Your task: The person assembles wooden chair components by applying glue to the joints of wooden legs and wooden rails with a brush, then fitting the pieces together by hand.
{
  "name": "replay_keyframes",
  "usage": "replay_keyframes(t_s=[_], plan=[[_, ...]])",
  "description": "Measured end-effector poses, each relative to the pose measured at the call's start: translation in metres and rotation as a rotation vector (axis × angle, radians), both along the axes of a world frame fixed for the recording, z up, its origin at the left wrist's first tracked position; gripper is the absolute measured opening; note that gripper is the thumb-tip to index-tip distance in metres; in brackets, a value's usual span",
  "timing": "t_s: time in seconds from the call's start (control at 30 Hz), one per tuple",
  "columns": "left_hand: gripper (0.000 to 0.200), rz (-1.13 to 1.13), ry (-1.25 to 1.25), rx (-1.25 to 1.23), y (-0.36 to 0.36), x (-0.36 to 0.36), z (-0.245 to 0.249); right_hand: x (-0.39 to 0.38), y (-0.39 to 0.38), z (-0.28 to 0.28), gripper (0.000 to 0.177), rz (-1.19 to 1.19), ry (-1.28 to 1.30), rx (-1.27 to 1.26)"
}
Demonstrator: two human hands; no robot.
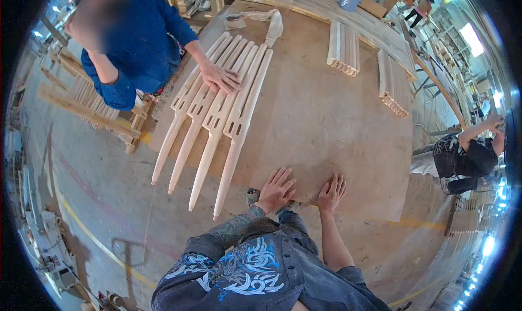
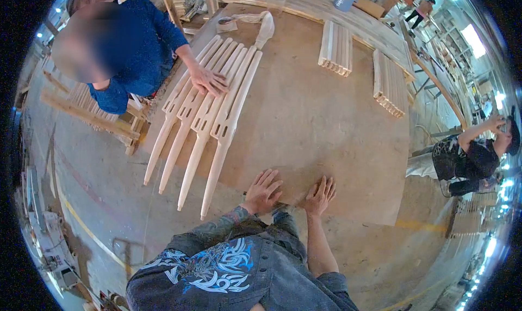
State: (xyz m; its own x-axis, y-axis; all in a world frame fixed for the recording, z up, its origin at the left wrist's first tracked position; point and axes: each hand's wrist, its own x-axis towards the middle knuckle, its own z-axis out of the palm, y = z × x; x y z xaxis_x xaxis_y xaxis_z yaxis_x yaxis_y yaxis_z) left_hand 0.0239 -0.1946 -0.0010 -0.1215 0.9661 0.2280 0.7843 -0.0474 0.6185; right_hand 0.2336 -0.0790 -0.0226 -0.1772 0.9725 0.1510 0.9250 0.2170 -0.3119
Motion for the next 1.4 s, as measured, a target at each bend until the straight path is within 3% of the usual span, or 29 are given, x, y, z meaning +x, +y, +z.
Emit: replay_keyframes(t_s=[0.2, 0.3, 0.4, 0.5, 0.6, 0.67, 0.77, 0.83, 0.93, 1.4], plan=[[0.034, 0.058, 0.07, 0.029, 0.006, 0.009, 0.005, 0.007, 0.005, 0.008, 0.047, 0.004, 0.023, 0.085], [0.031, 0.128, 0.109, 0.051, 0.01, 0.016, 0.004, 0.026, 0.028, 0.014, 0.037, 0.126, 0.15, 0.132], [0.027, 0.211, 0.125, 0.068, 0.023, 0.026, 0.004, 0.055, 0.065, 0.012, 0.031, 0.131, 0.337, -0.019], [0.028, 0.391, 0.023, -0.146, 0.04, 0.041, 0.012, 0.086, 0.095, 0.0, 0.035, 0.131, 0.216, 0.065], [0.036, 0.55, -0.008, -0.101, 0.071, 0.025, 0.022, 0.098, 0.119, 0.003, 0.037, 0.047, 0.17, 0.198], [0.055, 0.7, 0.249, -0.002, 0.081, 0.003, 0.003, 0.105, 0.121, 0.001, 0.04, 0.034, 0.18, 0.253], [0.072, 0.743, 0.334, -0.044, 0.09, -0.052, -0.001, 0.108, 0.121, 0.001, 0.044, 0.048, 0.156, 0.197], [0.083, 0.928, 0.533, -0.07, 0.101, -0.085, 0.007, 0.104, 0.125, 0.0, 0.045, 0.056, 0.152, 0.205], [0.088, 1.028, 0.474, -0.204, 0.102, -0.117, 0.002, 0.111, 0.117, -0.006, 0.045, 0.05, 0.123, 0.204], [0.089, 1.011, 0.551, -0.178, 0.09, -0.112, -0.002, 0.102, 0.11, -0.007, 0.044, 0.006, -0.045, 0.212]])
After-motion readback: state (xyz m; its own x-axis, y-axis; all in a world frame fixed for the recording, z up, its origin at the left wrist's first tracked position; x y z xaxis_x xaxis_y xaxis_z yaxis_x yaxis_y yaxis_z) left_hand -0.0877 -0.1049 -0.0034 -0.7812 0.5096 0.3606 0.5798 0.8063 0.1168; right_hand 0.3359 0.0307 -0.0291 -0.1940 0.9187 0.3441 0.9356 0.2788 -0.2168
